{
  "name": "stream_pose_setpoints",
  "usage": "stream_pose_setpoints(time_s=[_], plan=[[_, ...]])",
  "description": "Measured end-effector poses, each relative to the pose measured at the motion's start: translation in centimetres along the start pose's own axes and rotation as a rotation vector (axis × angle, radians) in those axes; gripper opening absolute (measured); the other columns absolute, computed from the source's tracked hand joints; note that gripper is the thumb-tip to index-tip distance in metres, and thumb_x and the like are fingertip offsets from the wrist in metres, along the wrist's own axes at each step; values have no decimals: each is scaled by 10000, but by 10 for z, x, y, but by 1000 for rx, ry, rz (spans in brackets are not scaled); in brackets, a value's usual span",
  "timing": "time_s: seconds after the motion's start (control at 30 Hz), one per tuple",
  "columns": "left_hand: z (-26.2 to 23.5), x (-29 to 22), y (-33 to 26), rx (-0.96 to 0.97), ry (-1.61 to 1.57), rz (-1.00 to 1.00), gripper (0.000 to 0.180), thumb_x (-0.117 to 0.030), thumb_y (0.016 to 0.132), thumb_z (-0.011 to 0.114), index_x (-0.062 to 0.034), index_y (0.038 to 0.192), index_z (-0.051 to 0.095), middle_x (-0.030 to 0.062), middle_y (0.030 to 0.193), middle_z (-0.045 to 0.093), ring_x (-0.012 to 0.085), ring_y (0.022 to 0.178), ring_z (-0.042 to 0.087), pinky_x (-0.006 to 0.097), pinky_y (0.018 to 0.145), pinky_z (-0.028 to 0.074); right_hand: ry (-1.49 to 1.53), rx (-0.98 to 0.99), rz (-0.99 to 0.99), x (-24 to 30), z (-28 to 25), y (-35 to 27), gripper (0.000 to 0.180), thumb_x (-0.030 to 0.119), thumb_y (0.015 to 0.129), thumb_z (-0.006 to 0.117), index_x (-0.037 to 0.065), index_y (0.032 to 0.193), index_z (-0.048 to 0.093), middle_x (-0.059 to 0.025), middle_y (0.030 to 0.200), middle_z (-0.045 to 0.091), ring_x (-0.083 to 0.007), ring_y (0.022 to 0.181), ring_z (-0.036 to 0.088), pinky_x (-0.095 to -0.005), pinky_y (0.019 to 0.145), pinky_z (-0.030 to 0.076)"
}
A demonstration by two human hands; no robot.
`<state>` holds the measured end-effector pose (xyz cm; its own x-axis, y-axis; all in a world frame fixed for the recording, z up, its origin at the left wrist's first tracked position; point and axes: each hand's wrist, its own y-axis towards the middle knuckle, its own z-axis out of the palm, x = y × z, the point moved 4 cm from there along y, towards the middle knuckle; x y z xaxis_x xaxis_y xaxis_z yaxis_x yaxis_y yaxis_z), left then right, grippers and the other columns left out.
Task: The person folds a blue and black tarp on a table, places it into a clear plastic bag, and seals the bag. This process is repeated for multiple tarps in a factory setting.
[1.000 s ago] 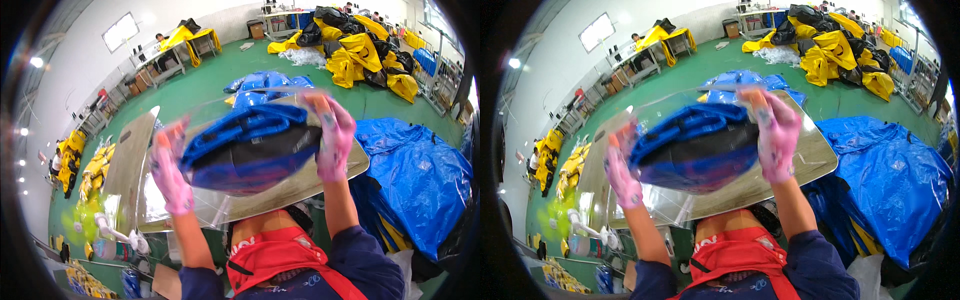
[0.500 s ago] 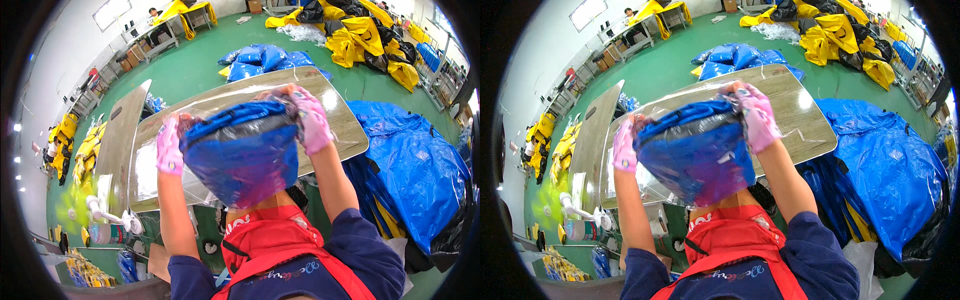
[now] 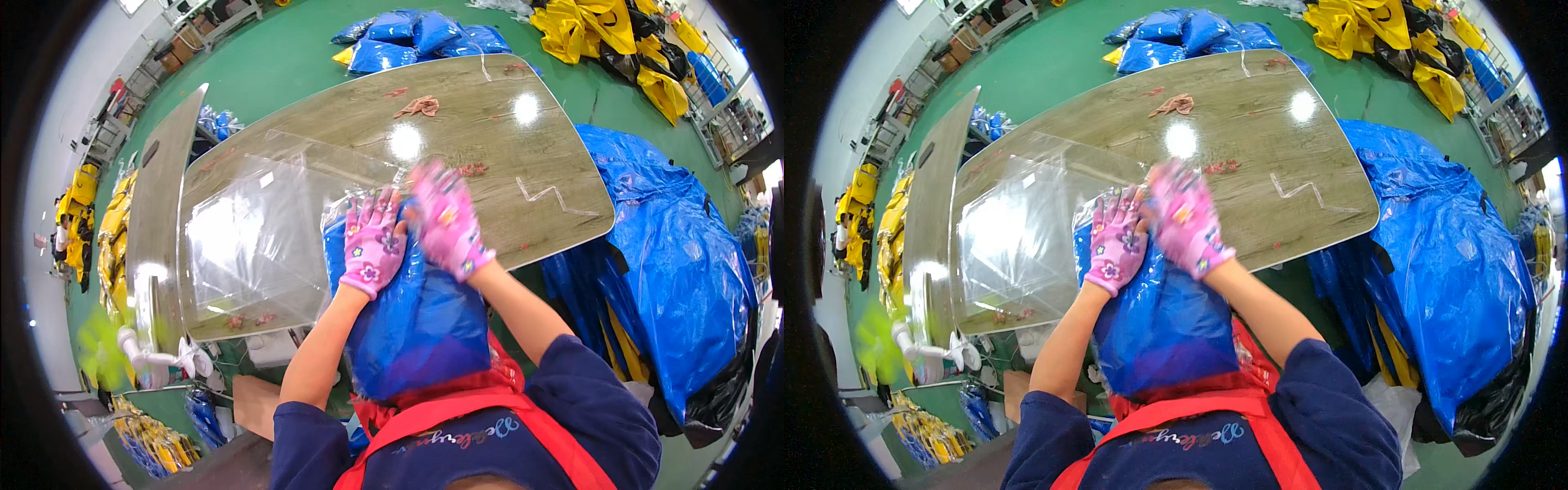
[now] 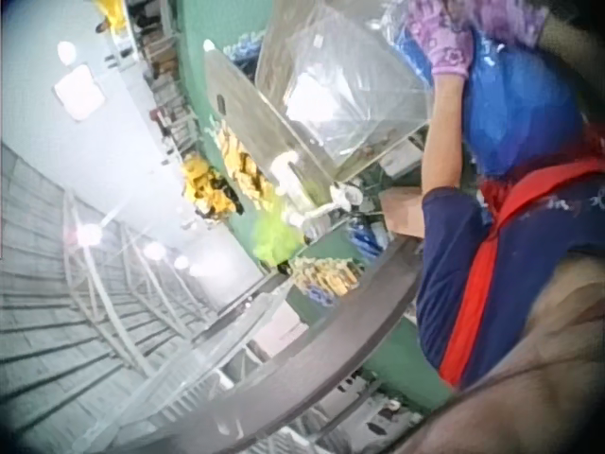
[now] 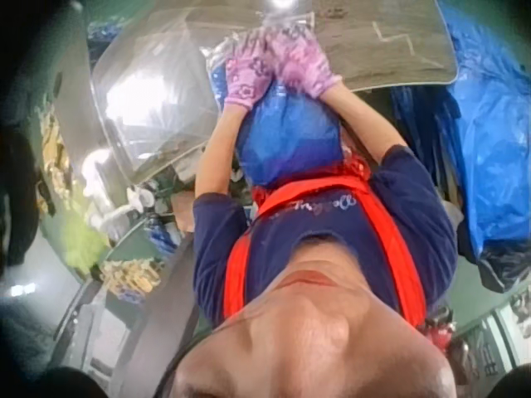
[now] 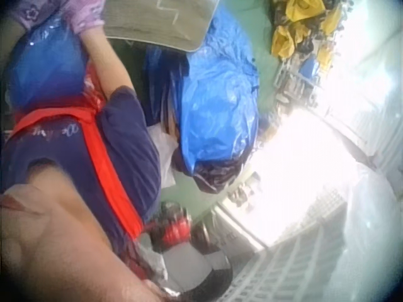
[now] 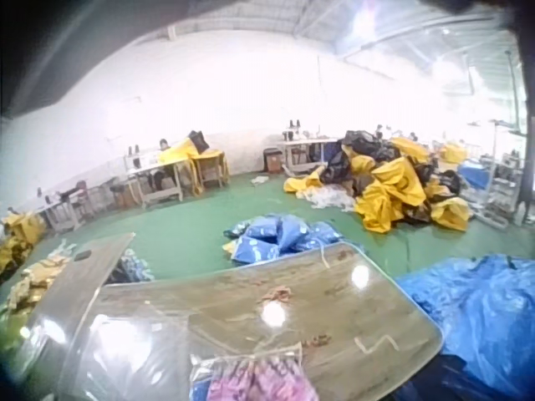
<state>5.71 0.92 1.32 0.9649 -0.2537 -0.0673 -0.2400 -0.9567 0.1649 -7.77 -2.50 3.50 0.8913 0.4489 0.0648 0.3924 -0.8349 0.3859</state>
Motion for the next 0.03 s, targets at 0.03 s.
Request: stream_pose_setpoints(time_s=[0.03], plan=[[21,11,0,124,-12,-20,744,-418,858,568,-176,1505,290,63,1576,238,305,1394,329,477,1189,83,-4,13,3,-4,8,4,914,485,826,656,-8,1479,247,-266,1425,414,-373,1371,353,-473,1111,301]])
